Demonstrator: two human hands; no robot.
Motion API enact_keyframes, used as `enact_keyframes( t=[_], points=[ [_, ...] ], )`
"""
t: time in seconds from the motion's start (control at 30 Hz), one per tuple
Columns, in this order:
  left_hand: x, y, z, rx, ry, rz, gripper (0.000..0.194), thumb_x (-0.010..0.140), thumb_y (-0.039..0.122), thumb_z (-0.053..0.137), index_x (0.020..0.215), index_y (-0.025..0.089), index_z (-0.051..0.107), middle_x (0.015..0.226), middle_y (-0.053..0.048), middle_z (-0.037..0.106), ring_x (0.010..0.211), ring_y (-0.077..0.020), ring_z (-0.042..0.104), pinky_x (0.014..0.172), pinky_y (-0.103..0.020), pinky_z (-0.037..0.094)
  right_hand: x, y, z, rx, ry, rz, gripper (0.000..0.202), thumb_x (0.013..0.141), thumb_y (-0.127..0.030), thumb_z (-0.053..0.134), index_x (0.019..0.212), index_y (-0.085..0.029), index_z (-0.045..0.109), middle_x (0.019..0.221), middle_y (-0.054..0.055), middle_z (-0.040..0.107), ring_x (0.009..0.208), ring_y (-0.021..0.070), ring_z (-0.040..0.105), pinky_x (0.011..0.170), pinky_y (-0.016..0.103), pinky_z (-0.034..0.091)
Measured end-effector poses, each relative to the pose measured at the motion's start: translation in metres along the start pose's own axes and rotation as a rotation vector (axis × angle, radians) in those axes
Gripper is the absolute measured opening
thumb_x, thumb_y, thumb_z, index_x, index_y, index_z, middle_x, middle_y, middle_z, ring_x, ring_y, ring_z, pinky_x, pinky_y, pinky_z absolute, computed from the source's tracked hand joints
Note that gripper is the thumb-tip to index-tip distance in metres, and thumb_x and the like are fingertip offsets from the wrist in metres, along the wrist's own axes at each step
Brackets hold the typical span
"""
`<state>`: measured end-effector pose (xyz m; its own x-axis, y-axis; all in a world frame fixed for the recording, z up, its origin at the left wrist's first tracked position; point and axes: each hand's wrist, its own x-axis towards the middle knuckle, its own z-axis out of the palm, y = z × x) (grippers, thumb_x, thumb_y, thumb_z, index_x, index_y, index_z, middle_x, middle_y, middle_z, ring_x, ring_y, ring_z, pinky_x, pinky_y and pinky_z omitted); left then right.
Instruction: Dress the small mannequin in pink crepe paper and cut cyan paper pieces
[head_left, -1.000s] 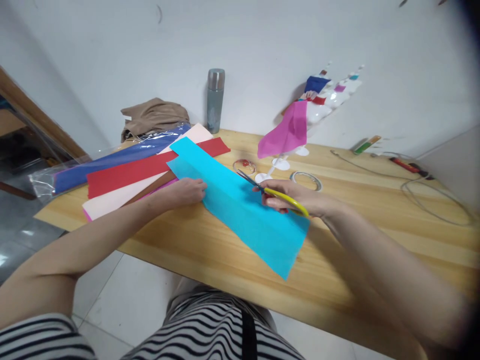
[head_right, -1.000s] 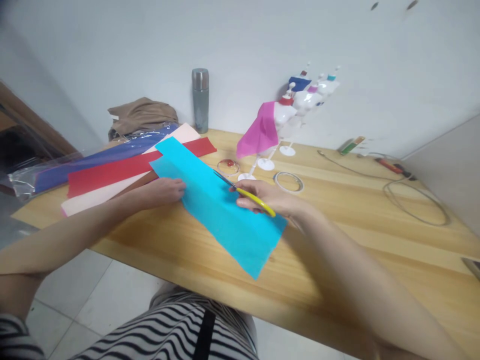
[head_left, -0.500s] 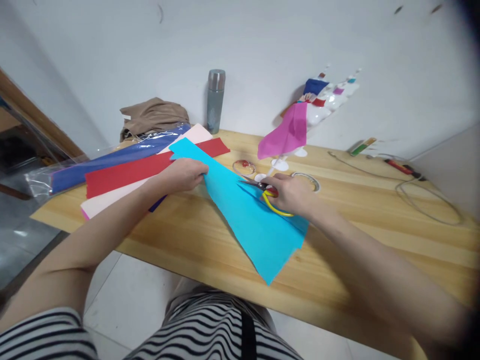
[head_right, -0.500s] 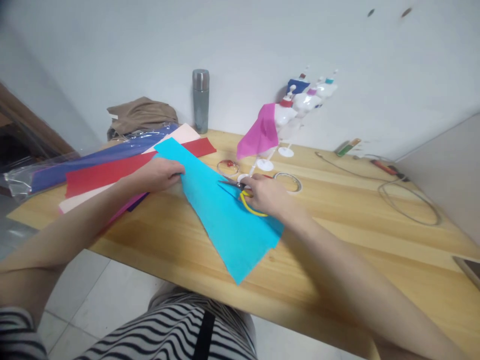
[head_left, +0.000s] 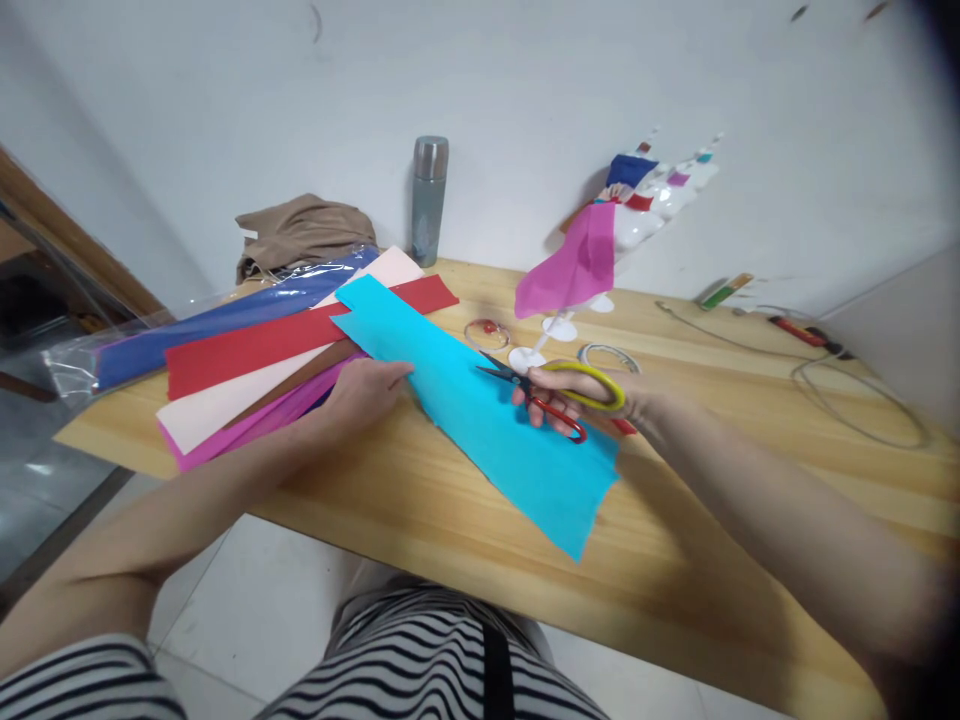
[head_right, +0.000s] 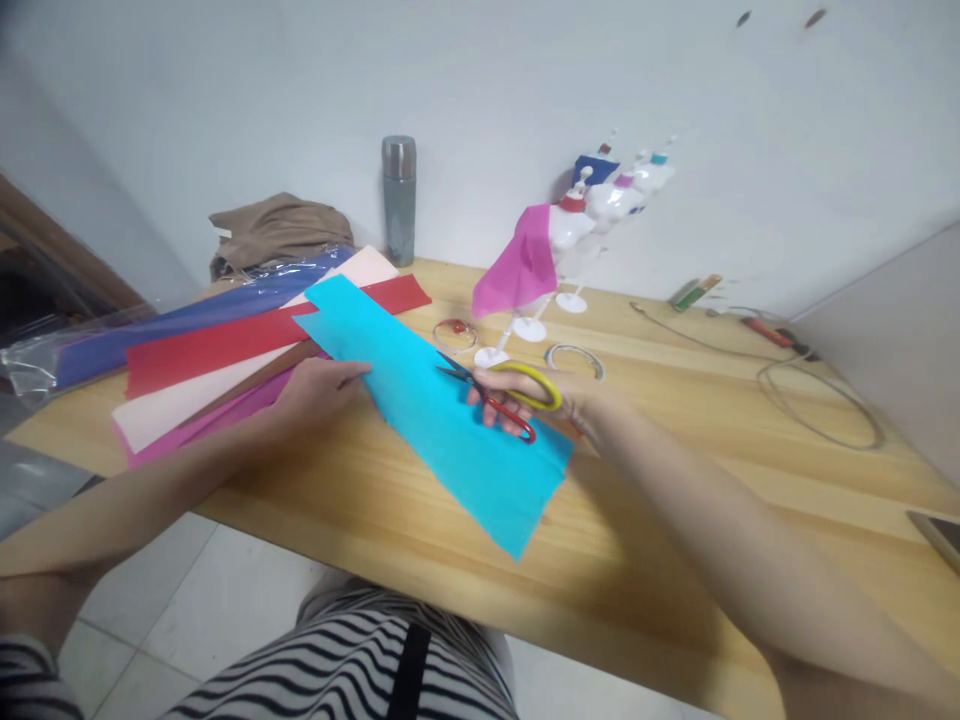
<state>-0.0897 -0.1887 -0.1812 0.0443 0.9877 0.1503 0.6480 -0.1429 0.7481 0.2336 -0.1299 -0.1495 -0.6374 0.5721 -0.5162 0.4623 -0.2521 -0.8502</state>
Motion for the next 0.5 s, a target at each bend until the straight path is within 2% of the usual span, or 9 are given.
enact_keyframes(
  t=[0.07,0.2,0.27,0.37,0.5],
  points=[
    [-0.004,0.003,0.005,-0.157,0.038,-0.079,0.016,0.081,0.013,0.067,0.091,0.020,0.077,0.088,-0.005,0.075,0.084,-0.0227,0.067,0.086,-0.035,0.051,0.008,0.001,-0.006,0.058,-0.044,0.056,0.057,0.091,-0.070,0.058,0.097,-0.013,0.061,0.071,0.007,0.070,0.043,0.0122,0.058,0.038,0.022,0.045],
    [-0.016,0.006,0.015,-0.853,0.106,-0.369,0.015,0.077,0.026,0.077,0.085,0.018,0.066,0.090,-0.005,0.075,0.087,-0.0217,0.072,0.091,-0.039,0.058,0.019,0.002,-0.013,0.077,-0.090,0.067,0.057,0.091,-0.071,0.057,0.094,-0.014,0.061,0.069,0.008,0.072,0.042,0.0126,0.058,0.038,0.022,0.047],
    [-0.021,0.007,0.017,-1.093,0.131,-0.489,0.017,0.082,0.030,0.075,0.088,0.018,0.065,0.096,-0.008,0.076,0.093,-0.0225,0.073,0.096,-0.041,0.058,0.023,0.001,-0.014,0.078,-0.110,0.066,0.059,0.091,-0.072,0.057,0.094,-0.013,0.062,0.067,0.008,0.072,0.041,0.0122,0.057,0.038,0.022,0.046],
    [-0.021,0.013,0.017,-1.168,0.103,-0.631,0.020,0.091,0.036,0.068,0.100,0.019,0.069,0.108,-0.012,0.078,0.107,-0.0262,0.074,0.099,-0.040,0.058,0.028,0.000,-0.015,0.074,-0.136,0.066,0.062,0.088,-0.074,0.060,0.093,-0.012,0.062,0.064,0.008,0.070,0.039,0.0112,0.054,0.036,0.021,0.044],
    [-0.006,0.029,0.022,-1.066,-0.033,-0.791,0.026,0.094,0.040,0.067,0.106,0.017,0.070,0.106,-0.015,0.078,0.111,-0.0311,0.073,0.097,-0.042,0.060,0.031,-0.004,-0.015,0.071,-0.158,0.060,0.061,0.090,-0.069,0.059,0.093,-0.009,0.062,0.064,0.009,0.069,0.039,0.0099,0.053,0.037,0.020,0.042]
  ],
)
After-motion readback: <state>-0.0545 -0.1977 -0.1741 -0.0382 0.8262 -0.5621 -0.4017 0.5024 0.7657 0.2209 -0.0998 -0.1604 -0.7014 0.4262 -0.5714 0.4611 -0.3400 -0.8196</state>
